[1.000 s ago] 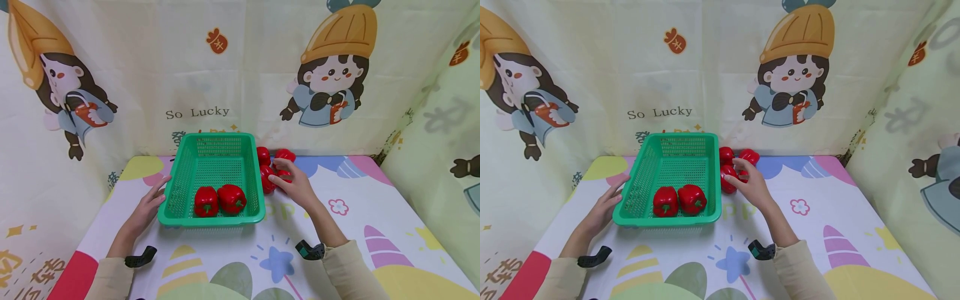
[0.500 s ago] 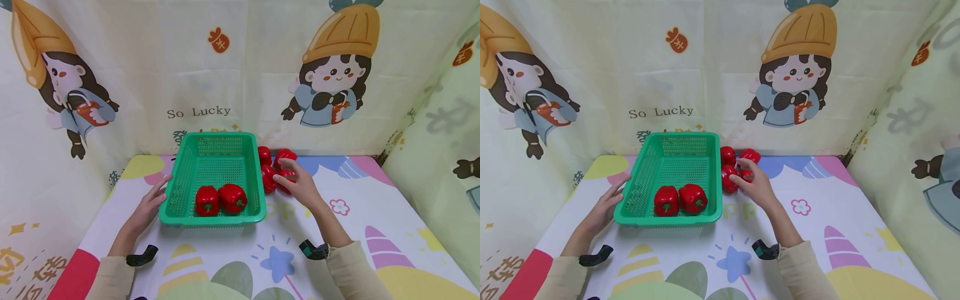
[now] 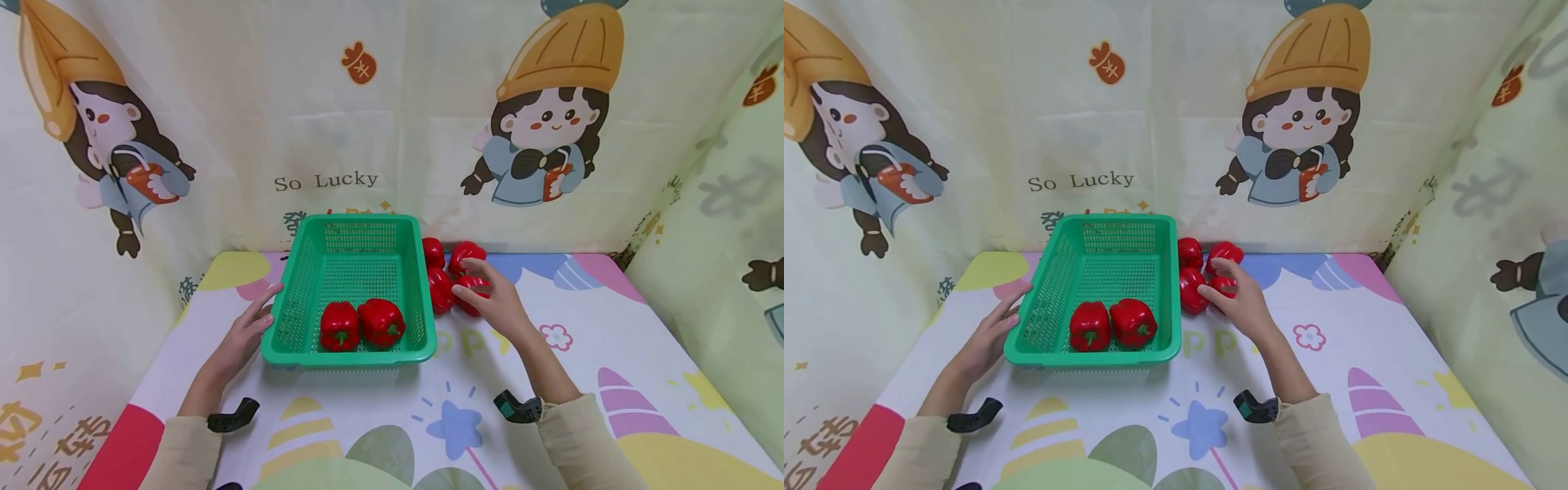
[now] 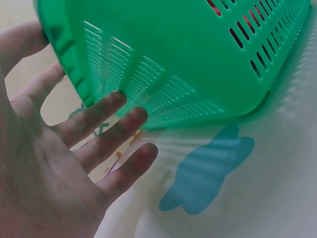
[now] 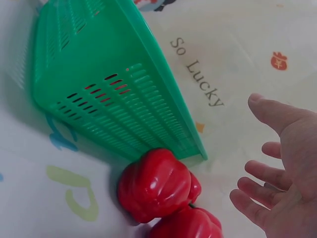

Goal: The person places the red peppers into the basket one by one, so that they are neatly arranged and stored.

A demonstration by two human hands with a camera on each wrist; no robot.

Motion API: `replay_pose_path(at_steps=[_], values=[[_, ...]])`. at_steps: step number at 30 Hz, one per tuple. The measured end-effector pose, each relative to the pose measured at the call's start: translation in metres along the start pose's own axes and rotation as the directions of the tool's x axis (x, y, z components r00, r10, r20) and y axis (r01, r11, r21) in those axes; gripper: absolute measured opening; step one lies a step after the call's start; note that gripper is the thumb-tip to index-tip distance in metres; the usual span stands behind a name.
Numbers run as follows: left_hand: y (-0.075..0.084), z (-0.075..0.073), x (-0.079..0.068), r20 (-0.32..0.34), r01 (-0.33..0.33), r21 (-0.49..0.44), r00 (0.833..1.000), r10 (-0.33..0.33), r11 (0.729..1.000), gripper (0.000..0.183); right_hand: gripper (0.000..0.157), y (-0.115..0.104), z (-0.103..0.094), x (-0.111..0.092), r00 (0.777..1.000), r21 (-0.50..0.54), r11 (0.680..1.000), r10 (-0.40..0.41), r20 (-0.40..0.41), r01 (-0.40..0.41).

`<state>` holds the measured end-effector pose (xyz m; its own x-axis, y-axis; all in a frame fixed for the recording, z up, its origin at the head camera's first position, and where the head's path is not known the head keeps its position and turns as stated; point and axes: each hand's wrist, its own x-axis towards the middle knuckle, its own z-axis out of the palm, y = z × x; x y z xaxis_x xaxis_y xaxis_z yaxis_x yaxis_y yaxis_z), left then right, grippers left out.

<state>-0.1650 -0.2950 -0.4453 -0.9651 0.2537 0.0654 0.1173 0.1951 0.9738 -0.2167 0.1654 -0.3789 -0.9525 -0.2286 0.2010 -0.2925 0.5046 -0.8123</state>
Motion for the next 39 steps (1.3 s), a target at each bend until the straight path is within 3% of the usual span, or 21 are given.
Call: replay_pose_path(at_steps=[13, 39], values=[[-0.001, 0.000, 0.000, -0.016, 0.028, 0.025, 1.000, -0.027, 0.999, 0.053, 0.061, 0.006, -0.003, -0.001, 1.000, -0.026, 1.000, 0.007, -0.028, -0.007], [0.000, 0.000, 0.001, -0.011, 0.017, 0.028, 1.000, -0.016, 0.999, 0.053, 0.064, 0.012, -0.006, -0.001, 0.999, -0.016, 0.999, 0.046, -0.026, -0.046]])
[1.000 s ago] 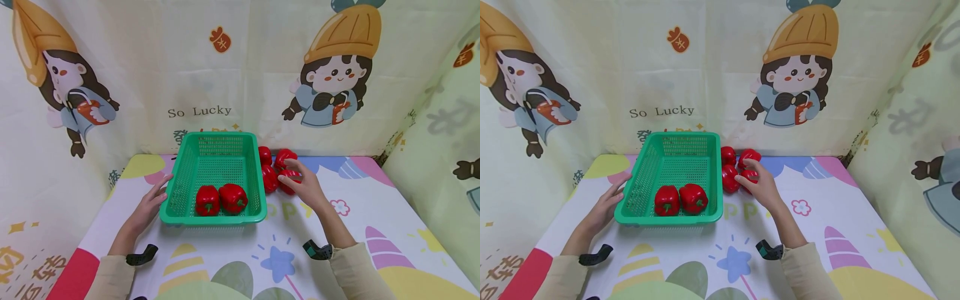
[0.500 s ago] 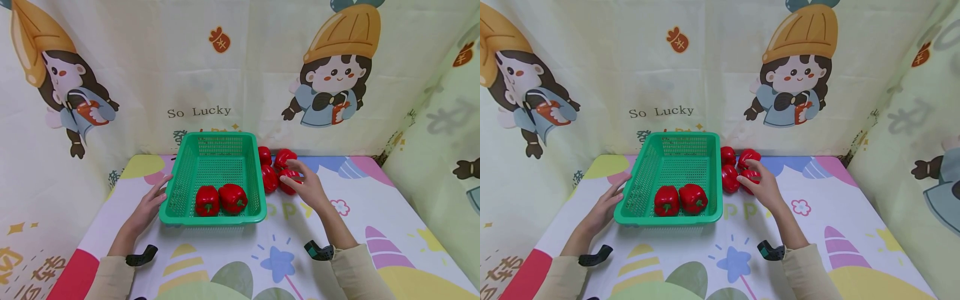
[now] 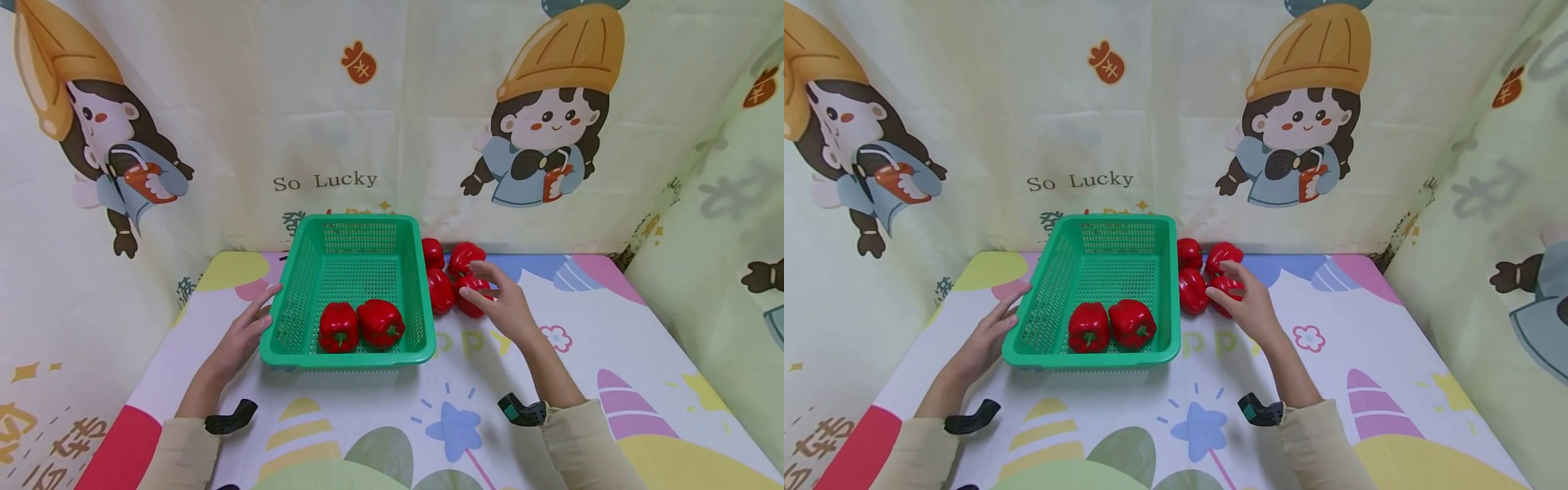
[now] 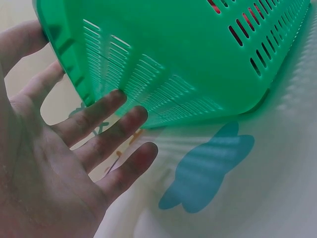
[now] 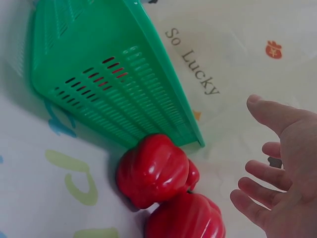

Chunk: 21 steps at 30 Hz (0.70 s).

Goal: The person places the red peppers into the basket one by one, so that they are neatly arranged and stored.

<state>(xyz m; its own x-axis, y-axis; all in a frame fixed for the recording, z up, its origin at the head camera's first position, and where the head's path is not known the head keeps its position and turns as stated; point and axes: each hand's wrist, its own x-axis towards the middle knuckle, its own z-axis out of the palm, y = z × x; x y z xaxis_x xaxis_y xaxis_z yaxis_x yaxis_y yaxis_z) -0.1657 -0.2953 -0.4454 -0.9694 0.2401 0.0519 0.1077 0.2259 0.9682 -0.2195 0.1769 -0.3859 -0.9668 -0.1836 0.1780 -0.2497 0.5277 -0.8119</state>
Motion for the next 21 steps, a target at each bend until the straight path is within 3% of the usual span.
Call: replay_pose_path(at_steps=[21], values=[[0.0029, 0.0018, -0.0001, -0.004, -0.001, -0.029, 1.000, 0.001, 1.000, 0.054, 0.062, 0.0042, -0.0006, -0.0003, 1.000, 0.009, 1.000, 0.019, -0.008, -0.019]])
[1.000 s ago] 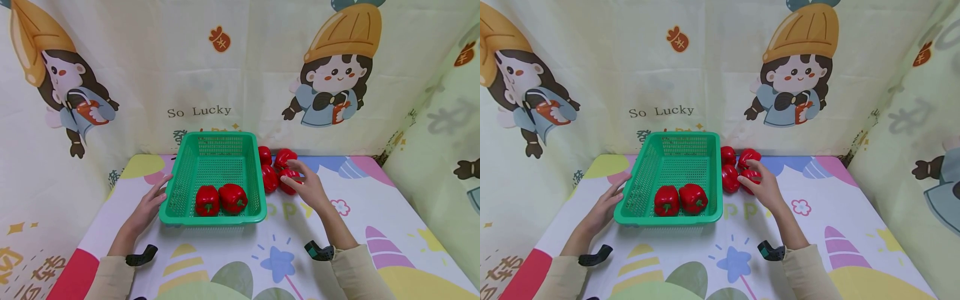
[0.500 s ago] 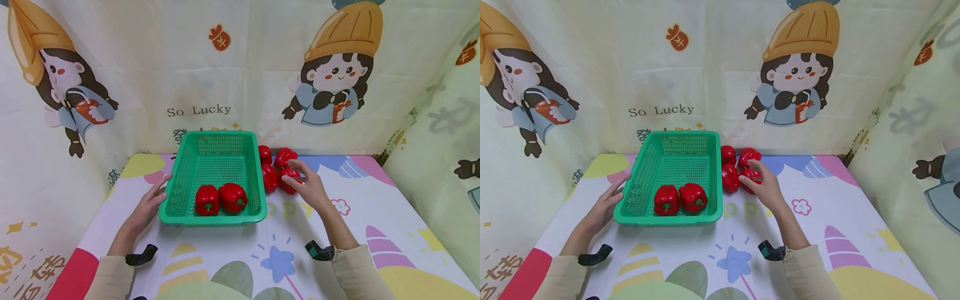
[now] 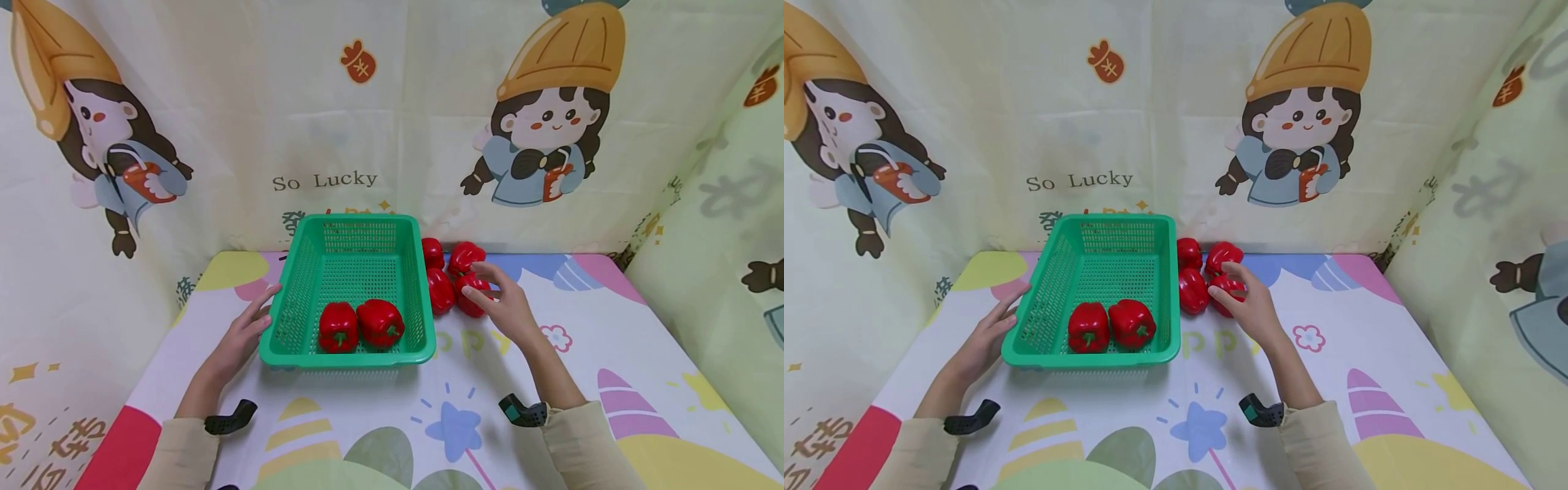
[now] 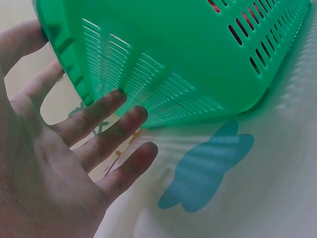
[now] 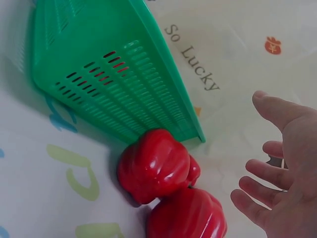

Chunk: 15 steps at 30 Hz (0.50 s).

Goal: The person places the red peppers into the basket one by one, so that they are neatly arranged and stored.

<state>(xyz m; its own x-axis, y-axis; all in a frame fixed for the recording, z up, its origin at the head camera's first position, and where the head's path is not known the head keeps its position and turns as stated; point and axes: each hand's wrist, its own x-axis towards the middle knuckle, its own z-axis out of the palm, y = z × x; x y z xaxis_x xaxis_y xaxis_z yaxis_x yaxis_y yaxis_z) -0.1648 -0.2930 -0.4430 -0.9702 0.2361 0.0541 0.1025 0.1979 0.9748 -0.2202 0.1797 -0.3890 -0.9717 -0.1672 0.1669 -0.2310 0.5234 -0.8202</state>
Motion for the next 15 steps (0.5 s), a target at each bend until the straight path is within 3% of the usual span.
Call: replay_pose_path(at_steps=[15], values=[[0.0025, 0.0013, -0.0004, -0.006, 0.010, 0.010, 1.000, -0.010, 1.000, 0.054, 0.061, 0.0028, -0.0018, 0.0016, 0.999, 0.001, 1.000, -0.022, -0.025, 0.022]])
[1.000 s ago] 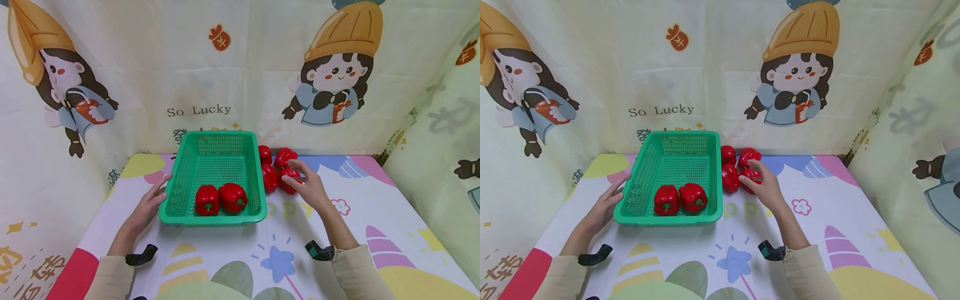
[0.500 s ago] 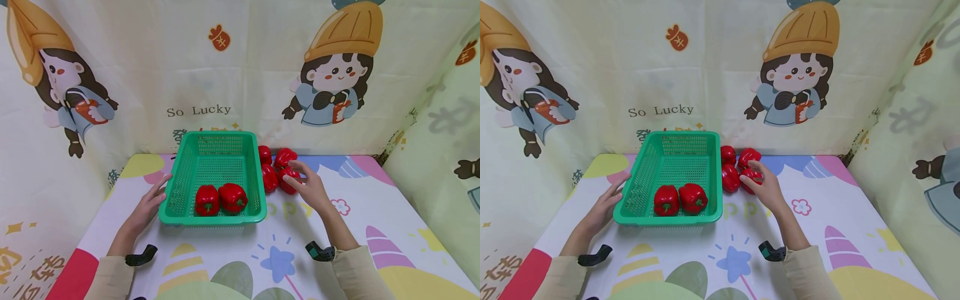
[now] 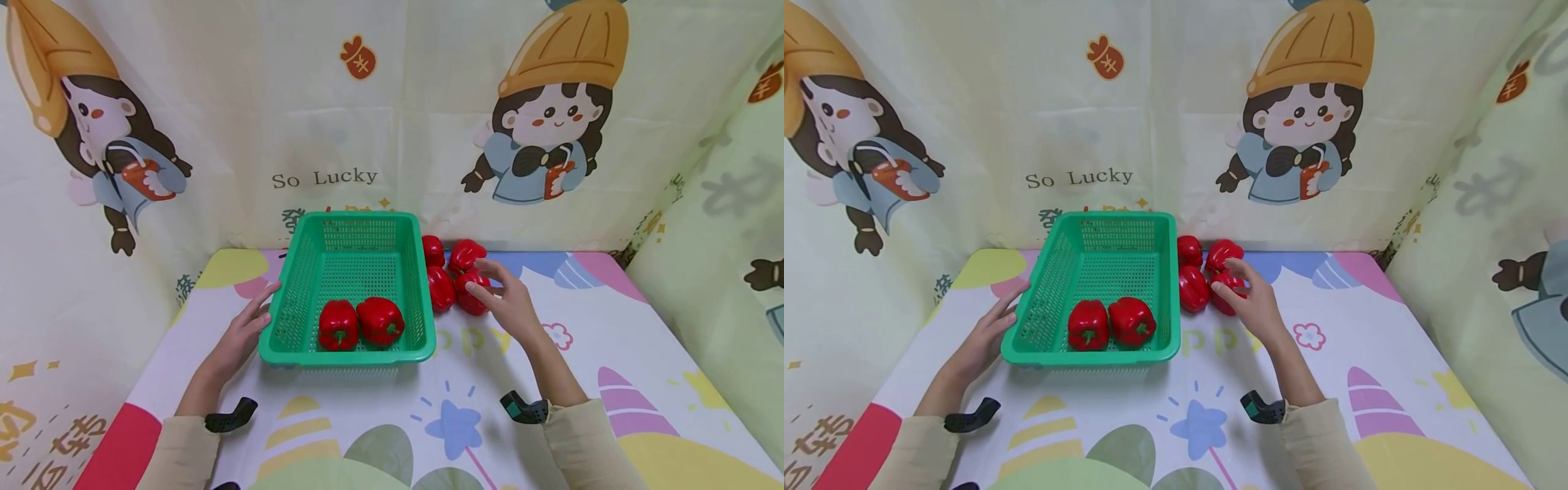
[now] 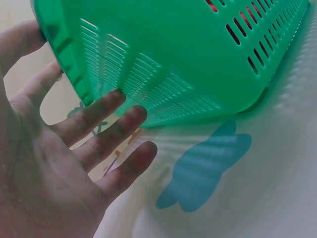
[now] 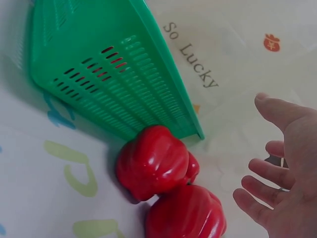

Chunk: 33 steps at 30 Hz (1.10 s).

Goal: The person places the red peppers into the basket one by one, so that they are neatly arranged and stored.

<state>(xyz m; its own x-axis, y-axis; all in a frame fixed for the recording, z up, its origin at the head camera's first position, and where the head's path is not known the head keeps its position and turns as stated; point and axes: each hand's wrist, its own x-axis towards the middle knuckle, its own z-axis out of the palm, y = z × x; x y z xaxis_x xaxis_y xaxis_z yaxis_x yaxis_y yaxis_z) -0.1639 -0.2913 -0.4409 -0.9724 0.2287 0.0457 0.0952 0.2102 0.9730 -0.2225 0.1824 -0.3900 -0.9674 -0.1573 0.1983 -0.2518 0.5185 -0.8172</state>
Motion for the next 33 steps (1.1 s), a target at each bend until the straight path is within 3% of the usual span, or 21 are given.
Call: replay_pose_path(at_steps=[21, 33], values=[[-0.003, 0.000, 0.001, -0.006, 0.009, -0.022, 1.000, -0.009, 1.000, 0.055, 0.059, 0.007, -0.008, 0.002, 0.996, -0.035, 0.996, 0.078, -0.053, -0.080], [-0.003, 0.000, 0.001, -0.007, 0.016, -0.020, 1.000, -0.016, 1.000, 0.056, 0.060, 0.016, -0.008, 0.003, 0.994, -0.026, 0.994, 0.101, -0.043, -0.102]])
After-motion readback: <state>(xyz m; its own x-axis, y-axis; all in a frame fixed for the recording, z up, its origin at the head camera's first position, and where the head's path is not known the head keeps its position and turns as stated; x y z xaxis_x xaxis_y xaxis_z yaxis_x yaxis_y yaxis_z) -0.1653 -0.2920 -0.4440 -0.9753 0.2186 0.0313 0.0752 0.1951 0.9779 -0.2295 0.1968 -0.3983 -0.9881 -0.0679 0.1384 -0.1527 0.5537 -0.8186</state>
